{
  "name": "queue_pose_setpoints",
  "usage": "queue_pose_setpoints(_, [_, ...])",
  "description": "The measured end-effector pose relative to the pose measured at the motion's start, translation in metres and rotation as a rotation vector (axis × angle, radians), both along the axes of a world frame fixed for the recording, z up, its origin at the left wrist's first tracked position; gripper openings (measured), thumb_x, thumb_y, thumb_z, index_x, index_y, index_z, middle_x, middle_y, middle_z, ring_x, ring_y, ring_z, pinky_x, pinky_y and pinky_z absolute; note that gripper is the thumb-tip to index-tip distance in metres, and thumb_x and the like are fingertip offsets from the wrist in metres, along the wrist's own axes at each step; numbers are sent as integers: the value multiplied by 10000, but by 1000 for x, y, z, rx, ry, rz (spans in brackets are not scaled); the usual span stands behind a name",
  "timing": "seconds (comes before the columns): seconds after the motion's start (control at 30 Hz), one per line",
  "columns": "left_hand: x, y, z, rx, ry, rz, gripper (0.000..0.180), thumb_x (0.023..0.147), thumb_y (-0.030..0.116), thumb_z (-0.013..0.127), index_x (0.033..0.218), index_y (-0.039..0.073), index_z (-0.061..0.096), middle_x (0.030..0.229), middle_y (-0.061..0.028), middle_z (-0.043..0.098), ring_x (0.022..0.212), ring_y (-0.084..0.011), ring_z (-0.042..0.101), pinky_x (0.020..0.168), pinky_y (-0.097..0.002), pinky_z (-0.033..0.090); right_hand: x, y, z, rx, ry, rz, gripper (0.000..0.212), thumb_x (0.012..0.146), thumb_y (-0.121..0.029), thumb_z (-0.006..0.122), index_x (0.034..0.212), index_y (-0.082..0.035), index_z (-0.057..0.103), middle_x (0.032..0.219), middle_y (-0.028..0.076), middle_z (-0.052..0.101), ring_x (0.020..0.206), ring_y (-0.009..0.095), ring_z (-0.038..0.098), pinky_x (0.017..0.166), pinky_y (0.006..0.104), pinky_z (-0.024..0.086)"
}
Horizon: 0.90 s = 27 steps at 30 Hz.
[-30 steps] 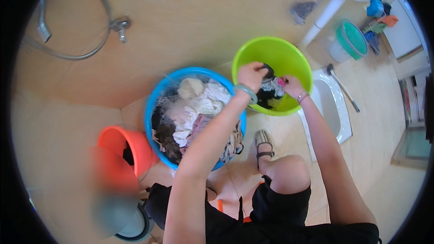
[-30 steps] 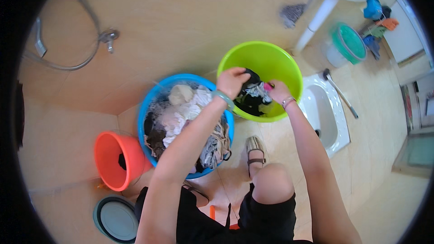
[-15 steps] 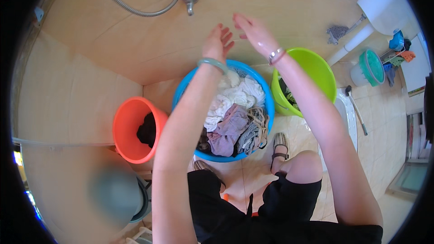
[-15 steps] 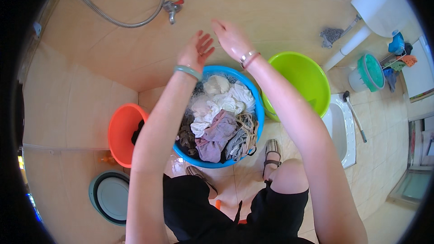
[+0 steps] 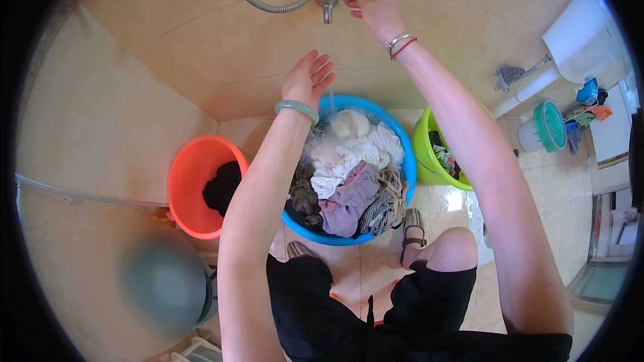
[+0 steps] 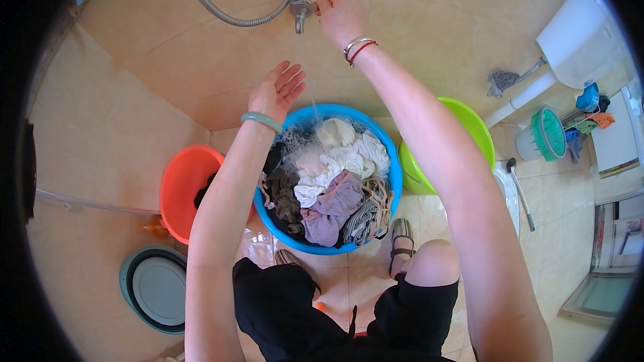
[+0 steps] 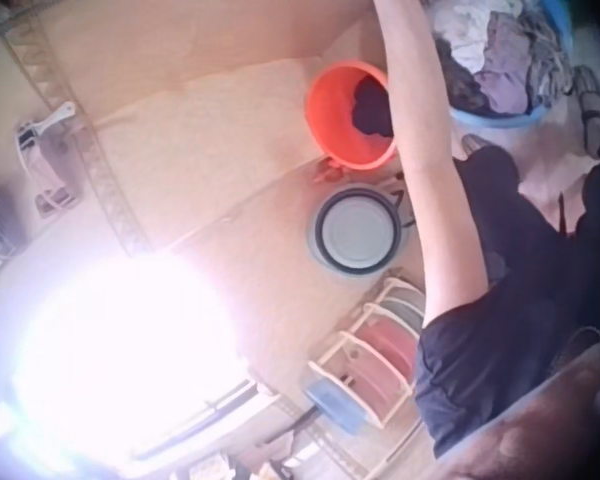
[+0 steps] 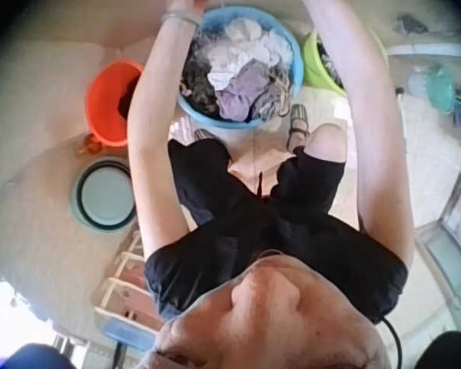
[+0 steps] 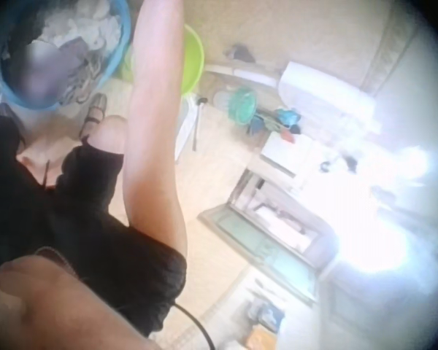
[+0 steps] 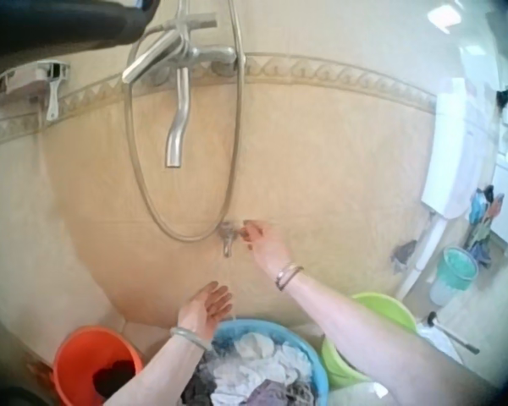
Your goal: The person hand-washes various garments in a blue basin filled with soapy water. They scrub, rinse, and wring out items one by one, then transfer the cleaned clothes into a green bucket. The process continues with multiple items including shirts and socks.
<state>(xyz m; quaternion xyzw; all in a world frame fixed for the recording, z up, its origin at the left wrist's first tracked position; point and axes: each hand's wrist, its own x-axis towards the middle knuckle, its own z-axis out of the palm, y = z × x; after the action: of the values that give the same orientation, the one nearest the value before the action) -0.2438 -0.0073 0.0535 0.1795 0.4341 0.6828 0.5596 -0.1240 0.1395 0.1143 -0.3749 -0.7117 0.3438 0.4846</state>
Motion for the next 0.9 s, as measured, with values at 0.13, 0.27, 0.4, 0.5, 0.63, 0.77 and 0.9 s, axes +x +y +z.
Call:
queue_pose_setpoints(0.13, [-1, 3, -15, -33, -13, -1, 455, 993, 205, 463, 1387, -10, 389, 1300, -191, 548, 1149, -288, 577, 955, -389, 495, 1, -14, 0, -39, 159, 2, 322, 949, -259, 496, 1086, -37, 685, 842, 89, 716, 728, 182, 668, 675, 306, 510])
queue_pose_setpoints(0.27, [-4, 3, -38, -52, -4, -8, 471, 985, 216, 486, 1390, -3, 391, 1318, -192, 531, 1161, -287, 567, 968, -401, 483, 16, -24, -26, -213, 282, 39, 304, 950, -234, 506, 1058, -26, 700, 844, 73, 707, 753, 143, 662, 682, 264, 514])
queue_pose_setpoints(0.4, [-14, -4, -107, -162, -31, -14, 485, 971, 202, 516, 1405, 28, 389, 1397, -202, 446, 1241, -317, 491, 1004, -452, 450, 44, -34, -154, -373, -285, 215, 301, 915, -270, 553, 1110, -86, 690, 897, 134, 704, 899, 247, 671, 809, 357, 528])
queue_pose_setpoints(0.5, [-1, -3, -184, -262, -89, -71, 510, 962, 184, 539, 1431, 71, 376, 1462, -194, 364, 1324, -333, 395, 1034, -476, 412, 79, -44, -272, -52, -646, 255, 370, 868, -340, 599, 1182, -153, 661, 1008, 166, 682, 1070, 381, 600, 946, 448, 471])
queue_pose_setpoints(0.63, [14, -12, -275, -373, -95, -154, 540, 971, 164, 530, 1473, 136, 334, 1515, -146, 300, 1392, -322, 289, 1084, -466, 343, 77, -62, -339, -138, -1093, 143, 343, 861, -322, 606, 1160, -165, 664, 1036, 141, 675, 1114, 360, 579, 895, 468, 467])
queue_pose_setpoints(0.77, [13, -23, -325, -424, -124, -87, 498, 979, 151, 513, 1451, 137, 352, 1430, -103, 413, 1285, -271, 424, 1029, -432, 390, 36, -58, -369, 183, -1478, 392, 247, 861, -254, 584, 1056, -142, 687, 1009, 123, 684, 1084, 301, 594, 837, 454, 455])
queue_pose_setpoints(0.9, [37, -15, -325, -462, -276, -73, 468, 968, 158, 536, 1413, 146, 392, 1312, -57, 508, 1154, -224, 525, 960, -400, 434, 33, -33, -426, 176, -1470, 258, 198, 844, -209, 575, 965, -112, 697, 977, 95, 690, 1036, 241, 601, 873, 425, 425])
